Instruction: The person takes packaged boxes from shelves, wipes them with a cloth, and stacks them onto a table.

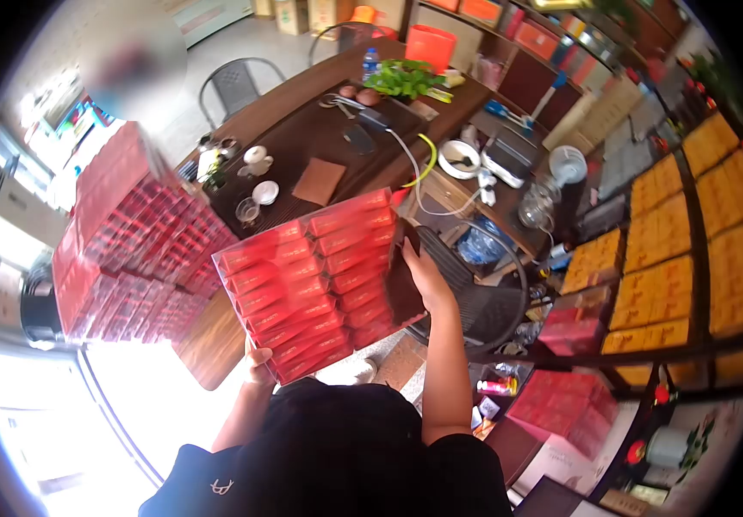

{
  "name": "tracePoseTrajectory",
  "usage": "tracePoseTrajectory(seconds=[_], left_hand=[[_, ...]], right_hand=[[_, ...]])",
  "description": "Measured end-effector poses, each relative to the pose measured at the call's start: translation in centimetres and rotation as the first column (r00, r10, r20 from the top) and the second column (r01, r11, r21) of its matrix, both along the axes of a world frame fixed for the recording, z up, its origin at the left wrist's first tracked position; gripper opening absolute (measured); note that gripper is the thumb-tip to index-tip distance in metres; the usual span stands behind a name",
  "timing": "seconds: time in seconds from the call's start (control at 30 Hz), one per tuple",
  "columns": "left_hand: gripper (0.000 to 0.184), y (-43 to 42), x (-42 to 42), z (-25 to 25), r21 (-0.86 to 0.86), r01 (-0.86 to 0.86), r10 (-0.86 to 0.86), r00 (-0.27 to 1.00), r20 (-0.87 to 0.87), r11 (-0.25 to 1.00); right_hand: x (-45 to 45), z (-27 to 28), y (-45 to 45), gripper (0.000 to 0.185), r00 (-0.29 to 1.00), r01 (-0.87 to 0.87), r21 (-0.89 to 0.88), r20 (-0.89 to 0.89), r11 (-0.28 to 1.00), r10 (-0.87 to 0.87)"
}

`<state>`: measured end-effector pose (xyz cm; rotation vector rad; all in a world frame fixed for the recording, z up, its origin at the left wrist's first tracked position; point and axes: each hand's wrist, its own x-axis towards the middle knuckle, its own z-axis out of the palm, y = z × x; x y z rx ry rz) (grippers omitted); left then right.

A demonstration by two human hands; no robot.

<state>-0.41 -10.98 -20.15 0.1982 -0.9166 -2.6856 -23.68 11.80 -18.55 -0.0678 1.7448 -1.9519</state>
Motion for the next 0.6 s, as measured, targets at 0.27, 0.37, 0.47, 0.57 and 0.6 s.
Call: tracePoseTrajectory(seconds=[0.27,0.37,0.47,0.57,0.6], left_hand=[[0.081,-0.9,9.4,-3.0,0.124,-0.265,0.255,0.963,0.091,0.956],[0.083,-1.7,12.5,-2.8,0.148,-0.364,0.361,0.931,0.05,0.919],[0.086,-4.9,16.6,-1.7,0.106,-0.418,0.42,0.907,0.004,0.902],[0.091,-9.9,21.7,0.2,-0.059,-0.401,0.403,0.915,0.031,0.914],[0.092,-11.4,23.2,1.4,-0.063,-0.388,0.391,0.92,0.039,0.92]], right_hand=[[3.8,-1.3,-7.0,0.064,0.941,-0.337,0.065,0.061,0.939,0.333],[5.3,-1.7,-10.0,0.072,0.872,-0.487,-0.073,0.015,0.871,0.489],[7.2,-1.0,-12.3,0.078,0.76,-0.622,-0.227,0.054,0.749,0.647],[8.9,-1.8,-15.6,0.091,0.604,-0.773,-0.258,-0.024,0.579,0.796],[10.1,-2.0,-17.2,0.092,0.591,-0.778,-0.331,-0.095,0.534,0.801]])
